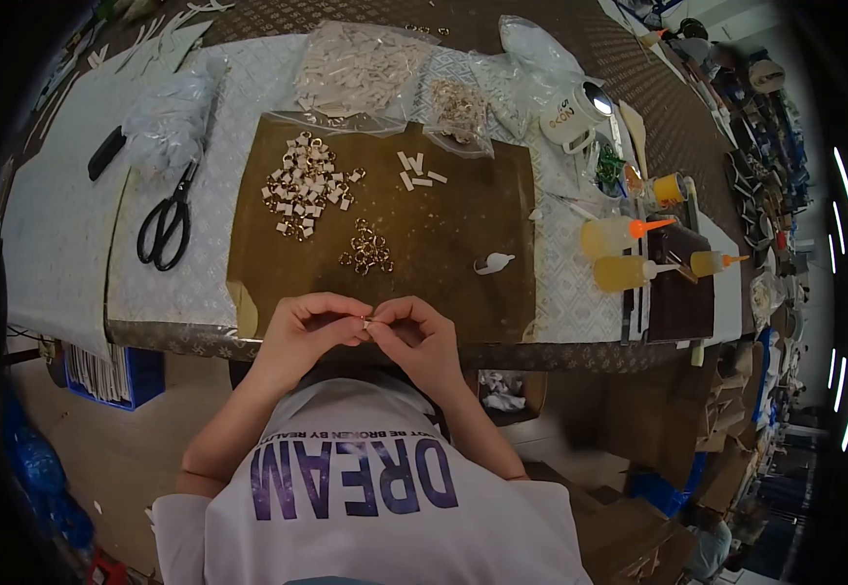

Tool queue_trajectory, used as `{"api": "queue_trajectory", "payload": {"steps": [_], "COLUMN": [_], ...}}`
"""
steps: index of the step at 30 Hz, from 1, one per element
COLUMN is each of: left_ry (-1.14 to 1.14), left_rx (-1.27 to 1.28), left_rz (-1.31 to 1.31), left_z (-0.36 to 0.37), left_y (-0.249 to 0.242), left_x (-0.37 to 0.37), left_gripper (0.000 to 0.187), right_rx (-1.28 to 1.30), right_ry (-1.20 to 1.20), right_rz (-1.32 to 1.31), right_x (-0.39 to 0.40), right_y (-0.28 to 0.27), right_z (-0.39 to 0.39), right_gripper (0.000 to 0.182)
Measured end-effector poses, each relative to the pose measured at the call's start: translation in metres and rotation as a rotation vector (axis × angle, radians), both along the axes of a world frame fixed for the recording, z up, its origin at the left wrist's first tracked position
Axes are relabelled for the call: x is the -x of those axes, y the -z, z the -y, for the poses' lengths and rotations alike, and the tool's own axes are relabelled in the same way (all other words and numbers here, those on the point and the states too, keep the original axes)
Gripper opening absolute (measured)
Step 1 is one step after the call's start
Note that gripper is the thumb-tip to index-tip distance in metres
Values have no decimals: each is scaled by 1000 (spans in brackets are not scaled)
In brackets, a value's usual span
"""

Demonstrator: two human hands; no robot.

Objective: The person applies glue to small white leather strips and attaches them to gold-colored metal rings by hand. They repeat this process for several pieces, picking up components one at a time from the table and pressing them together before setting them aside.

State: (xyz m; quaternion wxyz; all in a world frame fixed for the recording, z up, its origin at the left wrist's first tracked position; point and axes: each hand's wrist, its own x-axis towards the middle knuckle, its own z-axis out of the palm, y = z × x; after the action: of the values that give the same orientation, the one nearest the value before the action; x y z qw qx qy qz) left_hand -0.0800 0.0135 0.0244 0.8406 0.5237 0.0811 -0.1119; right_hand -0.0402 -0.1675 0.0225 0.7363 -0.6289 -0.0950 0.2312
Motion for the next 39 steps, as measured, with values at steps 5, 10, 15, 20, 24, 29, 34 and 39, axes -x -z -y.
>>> {"api": "queue_trajectory", "payload": {"steps": [5, 10, 15, 20, 24, 29, 34, 39], "left_ry": [-31, -24, -42, -104, -87, -107, -113, -97], "left_rx": [54, -39, -66, 190, 298, 313, 304, 198], "left_rz": [-9, 45, -11, -177, -232, -216, -201, -190], "left_z": [8, 19, 27, 17, 9, 6, 2, 2], "left_y": [3, 12, 15, 19, 18, 12, 10, 7], "left_x": [-2, -6, -16, -22, -18, -10, -8, -9], "left_gripper": [17, 16, 17, 20, 21, 21, 20, 20], "right_rx": [-80, -94, -119, 145, 365, 240, 92, 174], "right_ry": [35, 77, 138, 602, 602, 458, 262, 147], "right_rz": [-52, -51, -93, 288, 438, 302, 283, 275], "right_x": [-2, 4, -1, -26, -61, -69, -31, -4], "right_y": [12, 21, 24, 39, 61, 54, 13, -6], "right_z": [-1, 18, 20, 47, 62, 54, 44, 38], "right_gripper": [10, 10, 10, 38, 62, 40, 32, 44]}}
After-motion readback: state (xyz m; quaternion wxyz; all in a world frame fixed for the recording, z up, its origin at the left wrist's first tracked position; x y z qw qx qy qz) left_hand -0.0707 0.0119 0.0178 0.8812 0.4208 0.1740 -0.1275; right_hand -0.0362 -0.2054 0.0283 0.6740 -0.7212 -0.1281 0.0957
